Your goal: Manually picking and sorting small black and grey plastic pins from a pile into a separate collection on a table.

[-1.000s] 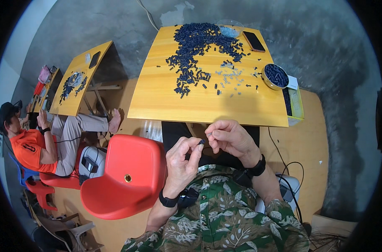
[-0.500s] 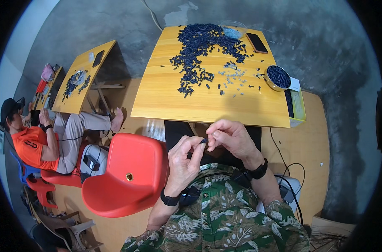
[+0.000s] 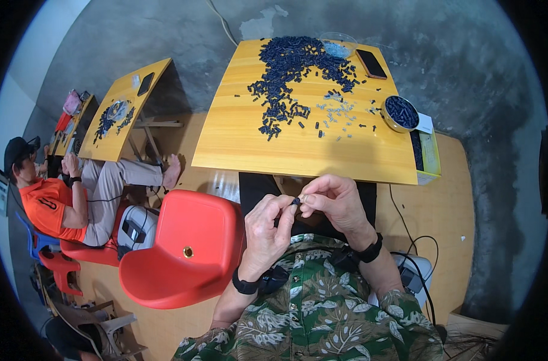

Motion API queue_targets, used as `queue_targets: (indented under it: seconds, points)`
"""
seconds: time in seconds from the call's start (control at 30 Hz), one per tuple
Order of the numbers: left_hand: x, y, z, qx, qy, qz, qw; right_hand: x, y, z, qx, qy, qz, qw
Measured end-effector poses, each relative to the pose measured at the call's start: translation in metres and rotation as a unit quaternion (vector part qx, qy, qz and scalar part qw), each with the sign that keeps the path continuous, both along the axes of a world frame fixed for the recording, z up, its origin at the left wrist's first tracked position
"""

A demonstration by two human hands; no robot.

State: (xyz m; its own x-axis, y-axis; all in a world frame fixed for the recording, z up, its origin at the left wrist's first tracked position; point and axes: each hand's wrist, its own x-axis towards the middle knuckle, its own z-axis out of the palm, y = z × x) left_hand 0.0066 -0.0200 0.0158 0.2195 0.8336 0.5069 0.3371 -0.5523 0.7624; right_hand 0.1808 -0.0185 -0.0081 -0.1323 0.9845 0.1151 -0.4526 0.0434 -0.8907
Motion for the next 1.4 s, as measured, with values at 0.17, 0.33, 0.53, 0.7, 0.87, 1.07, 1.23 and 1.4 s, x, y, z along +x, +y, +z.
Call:
queue_targets:
  seconds: [0.17, 0.33, 0.53, 0.7, 0.87, 1.07, 1.23, 1.4]
  points:
    - [0.001, 0.001, -0.001, 0.017, 0.008, -0.002, 1.000, -0.004, 0.004, -0.005, 0.088, 0.017, -0.045, 0.995]
    - [0.001, -0.001, 0.003, 0.022, 0.012, -0.004, 1.000, -0.004, 0.002, -0.007, 0.094, -0.001, -0.030, 0.995]
    - [0.000, 0.000, 0.001, 0.063, 0.037, 0.001, 0.997, -0.006, -0.001, 0.001, 0.119, -0.057, -0.061, 0.989]
    - [-0.003, 0.003, 0.002, 0.120, 0.087, 0.007, 0.989, -0.003, -0.004, 0.009, 0.184, -0.186, -0.104, 0.960]
    - [-0.004, 0.002, 0.007, 0.108, 0.081, -0.021, 0.991, 0.000, -0.003, 0.011, 0.174, -0.158, -0.053, 0.971]
    - [-0.002, 0.003, 0.005, 0.128, 0.052, -0.052, 0.989, 0.011, 0.008, 0.004, -0.002, 0.003, 0.114, 0.993]
    - [-0.004, 0.005, -0.005, 0.111, 0.029, -0.048, 0.992, 0.003, 0.018, -0.011, -0.148, 0.164, 0.247, 0.943]
    - [-0.013, 0.008, -0.014, 0.030, 0.023, 0.006, 0.999, -0.007, 0.029, -0.010, -0.171, 0.102, 0.237, 0.951]
